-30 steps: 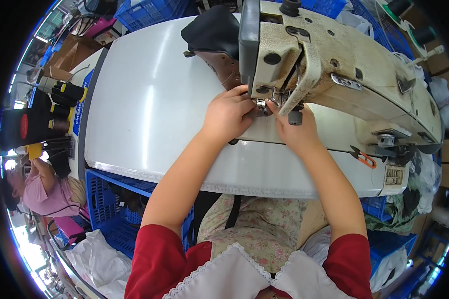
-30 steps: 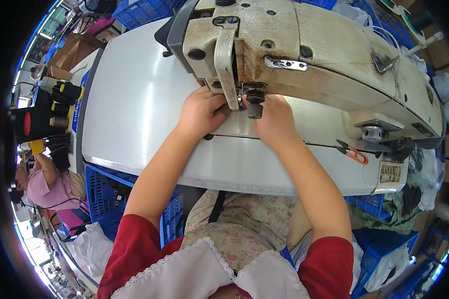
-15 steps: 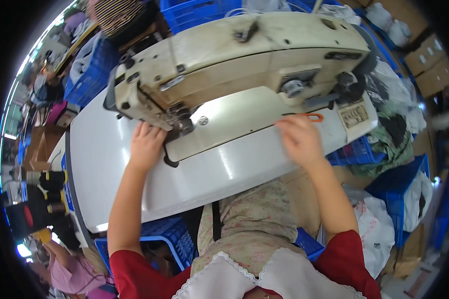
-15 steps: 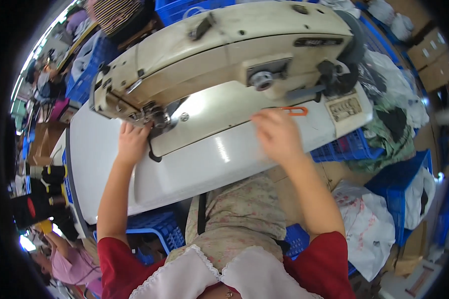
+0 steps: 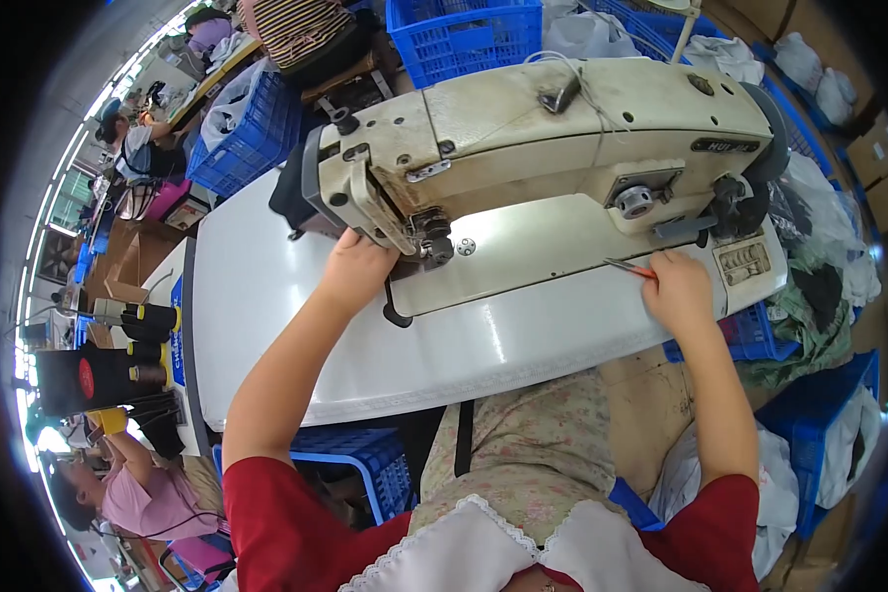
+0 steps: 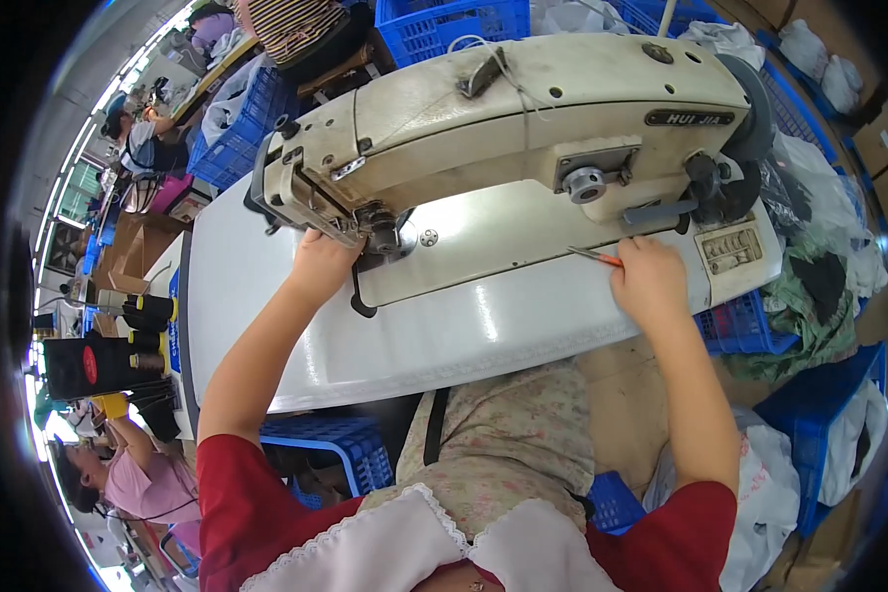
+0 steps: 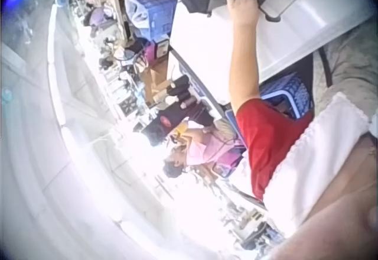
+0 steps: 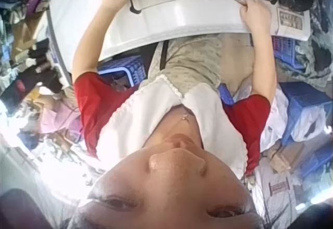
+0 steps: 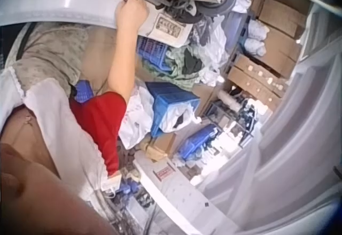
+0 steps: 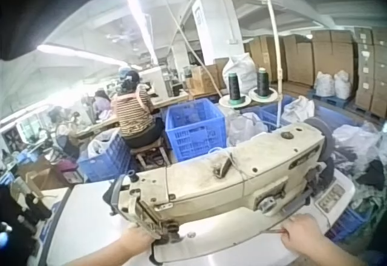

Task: Sewing components of a brown leather shoe together using an industrial sewing machine.

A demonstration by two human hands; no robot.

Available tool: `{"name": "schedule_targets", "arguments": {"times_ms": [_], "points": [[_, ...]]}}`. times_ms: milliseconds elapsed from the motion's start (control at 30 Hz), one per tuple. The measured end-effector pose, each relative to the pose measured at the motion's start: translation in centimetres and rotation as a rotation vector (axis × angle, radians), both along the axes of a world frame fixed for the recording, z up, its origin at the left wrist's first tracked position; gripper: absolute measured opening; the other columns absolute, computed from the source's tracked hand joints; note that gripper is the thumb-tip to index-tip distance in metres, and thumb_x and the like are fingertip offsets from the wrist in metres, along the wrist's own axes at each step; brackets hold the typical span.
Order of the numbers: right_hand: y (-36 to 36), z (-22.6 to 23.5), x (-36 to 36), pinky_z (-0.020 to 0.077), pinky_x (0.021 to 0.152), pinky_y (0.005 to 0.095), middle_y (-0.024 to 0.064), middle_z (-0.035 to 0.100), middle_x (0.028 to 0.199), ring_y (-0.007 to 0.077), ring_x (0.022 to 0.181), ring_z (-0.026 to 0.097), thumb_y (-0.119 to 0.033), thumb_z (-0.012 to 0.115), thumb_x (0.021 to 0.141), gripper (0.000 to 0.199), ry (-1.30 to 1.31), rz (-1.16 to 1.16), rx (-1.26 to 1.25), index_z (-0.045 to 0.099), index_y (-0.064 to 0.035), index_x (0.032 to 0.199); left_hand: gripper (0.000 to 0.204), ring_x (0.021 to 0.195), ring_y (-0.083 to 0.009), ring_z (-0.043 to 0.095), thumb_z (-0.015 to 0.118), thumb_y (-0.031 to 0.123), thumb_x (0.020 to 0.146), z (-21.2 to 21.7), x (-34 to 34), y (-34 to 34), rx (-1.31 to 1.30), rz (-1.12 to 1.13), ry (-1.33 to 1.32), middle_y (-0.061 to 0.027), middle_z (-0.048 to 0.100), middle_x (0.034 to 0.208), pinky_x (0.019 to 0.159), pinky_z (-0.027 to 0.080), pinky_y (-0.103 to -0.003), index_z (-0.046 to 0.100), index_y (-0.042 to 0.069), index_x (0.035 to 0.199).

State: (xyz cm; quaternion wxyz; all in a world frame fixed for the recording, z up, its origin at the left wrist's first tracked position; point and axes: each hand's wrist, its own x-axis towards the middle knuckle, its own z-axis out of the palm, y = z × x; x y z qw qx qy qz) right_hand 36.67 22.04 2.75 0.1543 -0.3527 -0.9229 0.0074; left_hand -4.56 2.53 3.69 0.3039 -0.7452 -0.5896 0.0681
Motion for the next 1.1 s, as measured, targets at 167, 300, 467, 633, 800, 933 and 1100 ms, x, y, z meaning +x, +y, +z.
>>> {"name": "schedule_targets", "arguments": {"times_ms": [167, 300, 467, 633, 800, 933, 1100], "points": [[-3.1, 2.0, -0.3, 0.0513, 0.064, 0.0366, 0.0084, 0.060, 0.078, 0.0232, 0.071, 0.063, 0.002, 0.053, 0.071, 0.036, 0.763, -0.203, -1.259, 0.059, -0.0008, 0.106, 0.031, 0.109, -0.0241, 0.056, 0.055, 0.016, 0.081, 1.1, 2.2, -1.8, -0.268, 0.224, 0.143, -0.0075, 0.065, 0.103, 0.111, 0.029, -0.040, 0.066, 0.000, 0.105], [-0.7, 3.2, 2.8, 0.0520, 0.071, 0.0270, 0.0066, 0.059, 0.090, 0.0155, 0.079, 0.061, 0.007, 0.050, 0.073, 0.061, 1.674, 0.042, -1.581, 0.048, -0.0013, 0.133, 0.043, 0.125, -0.0355, 0.049, 0.050, 0.018, 0.089, 0.9, 3.0, -2.4, -0.331, 0.345, 0.180, -0.0204, 0.058, 0.129, 0.116, 0.025, -0.046, 0.059, -0.005, 0.123], [10.1, 7.2, 8.3, 0.0447, 0.063, 0.0216, 0.0025, 0.057, 0.090, 0.0094, 0.073, 0.053, -0.013, 0.063, 0.090, 0.041, 1.635, -0.053, -0.976, 0.054, -0.0045, 0.129, 0.048, 0.132, -0.0379, 0.044, 0.047, 0.019, 0.091, 0.7, 3.4, -2.7, -0.330, 0.392, 0.168, -0.0245, 0.052, 0.137, 0.117, 0.023, -0.047, 0.052, -0.009, 0.130], [16.3, 11.9, 7.0, 0.0368, 0.049, 0.0201, 0.0000, 0.055, 0.075, 0.0063, 0.055, 0.047, -0.036, 0.071, 0.088, 0.039, 1.228, -0.454, -0.312, 0.067, -0.0092, 0.115, 0.045, 0.127, -0.0349, 0.047, 0.051, 0.018, 0.085, 0.0, 3.1, -3.7, -0.118, 0.334, 0.183, -0.0192, 0.059, 0.123, 0.116, 0.026, -0.045, 0.057, -0.005, 0.124], [19.8, 14.5, 5.6, 0.0300, 0.044, 0.0216, -0.0042, 0.045, 0.057, 0.0058, 0.045, 0.040, -0.055, 0.071, 0.082, 0.045, 0.793, -0.590, -0.204, 0.060, -0.0116, 0.078, 0.046, 0.127, -0.0340, 0.047, 0.052, 0.018, 0.085, -0.3, 3.1, -3.4, -0.130, 0.334, 0.169, -0.0181, 0.059, 0.124, 0.116, 0.025, -0.044, 0.057, -0.004, 0.125], [23.1, 13.9, 7.3, 0.0345, 0.049, 0.0238, -0.0028, 0.045, 0.060, 0.0056, 0.052, 0.044, -0.045, 0.072, 0.085, 0.040, 0.571, -0.508, -0.222, 0.062, -0.0072, 0.079, 0.045, 0.129, -0.0334, 0.046, 0.052, 0.018, 0.085, 0.2, 3.3, -3.4, -0.166, 0.353, 0.180, -0.0177, 0.058, 0.126, 0.117, 0.024, -0.044, 0.057, -0.004, 0.125], [24.1, 10.5, 9.9, 0.0366, 0.055, 0.0250, -0.0026, 0.047, 0.066, 0.0069, 0.059, 0.043, -0.041, 0.071, 0.088, 0.040, 0.630, -0.403, 0.081, 0.066, -0.0021, 0.093, 0.046, 0.130, -0.0331, 0.046, 0.053, 0.018, 0.085, -0.6, 3.1, -3.0, -0.141, 0.339, 0.168, -0.0180, 0.057, 0.128, 0.117, 0.024, -0.044, 0.057, -0.004, 0.125]]}}
